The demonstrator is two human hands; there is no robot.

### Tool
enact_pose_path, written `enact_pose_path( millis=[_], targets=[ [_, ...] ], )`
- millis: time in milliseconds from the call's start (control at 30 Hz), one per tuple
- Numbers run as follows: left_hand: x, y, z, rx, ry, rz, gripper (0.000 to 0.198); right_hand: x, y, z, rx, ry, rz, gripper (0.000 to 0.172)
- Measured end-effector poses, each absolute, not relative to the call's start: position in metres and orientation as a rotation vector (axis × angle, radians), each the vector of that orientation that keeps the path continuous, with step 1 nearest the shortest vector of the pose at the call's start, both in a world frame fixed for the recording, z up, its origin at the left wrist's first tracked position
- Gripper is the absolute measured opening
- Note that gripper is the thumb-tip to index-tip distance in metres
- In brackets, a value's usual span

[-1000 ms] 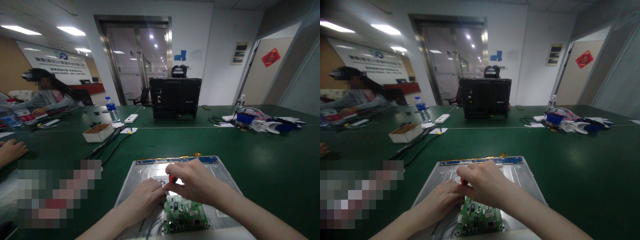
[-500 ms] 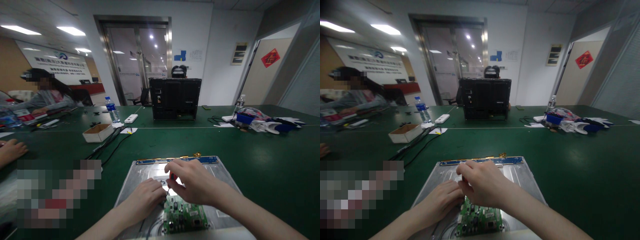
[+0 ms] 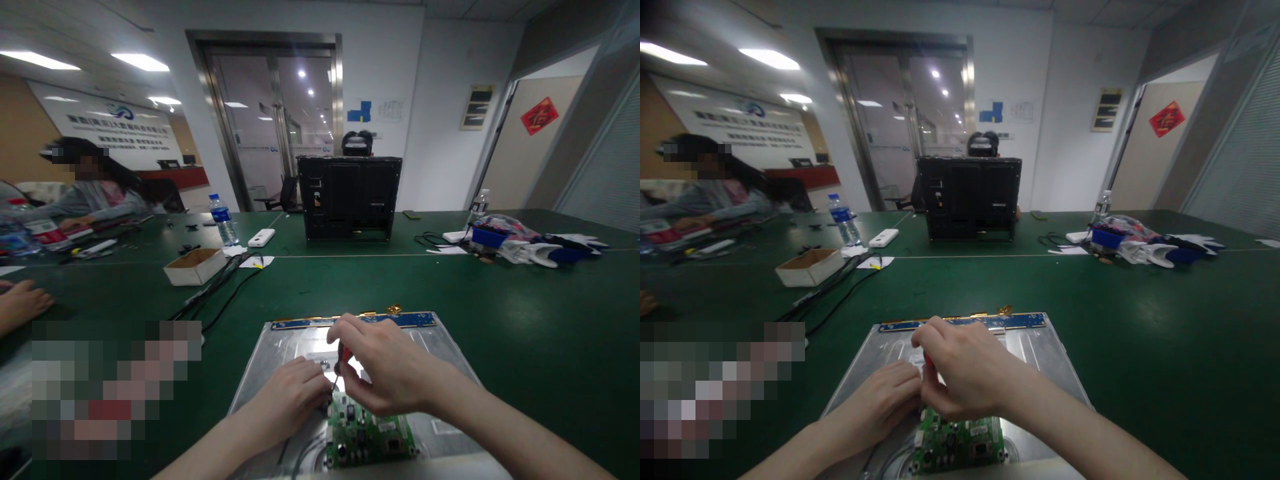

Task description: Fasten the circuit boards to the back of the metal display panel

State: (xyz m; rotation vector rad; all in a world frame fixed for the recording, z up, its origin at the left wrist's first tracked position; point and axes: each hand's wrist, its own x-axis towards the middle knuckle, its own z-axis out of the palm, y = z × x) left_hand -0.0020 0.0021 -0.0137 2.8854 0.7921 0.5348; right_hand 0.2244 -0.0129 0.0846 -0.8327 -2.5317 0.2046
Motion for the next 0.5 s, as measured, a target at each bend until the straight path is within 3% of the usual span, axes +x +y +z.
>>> enact_pose_path(
  millis=[400, 500],
  targets=[
    [-0.0030, 0.0024, -0.0141, 2.840, 0.785, 0.512, 0.018, 0.2243, -0.0095, 0.0786, -0.883, -2.498, 0.199, 0.025],
    [-0.0030, 0.0030, -0.0147, 2.844, 0.779, 0.554, 0.019, 0.2249, -0.0088, 0.0774, -0.889, -2.504, 0.184, 0.016]
  ],
)
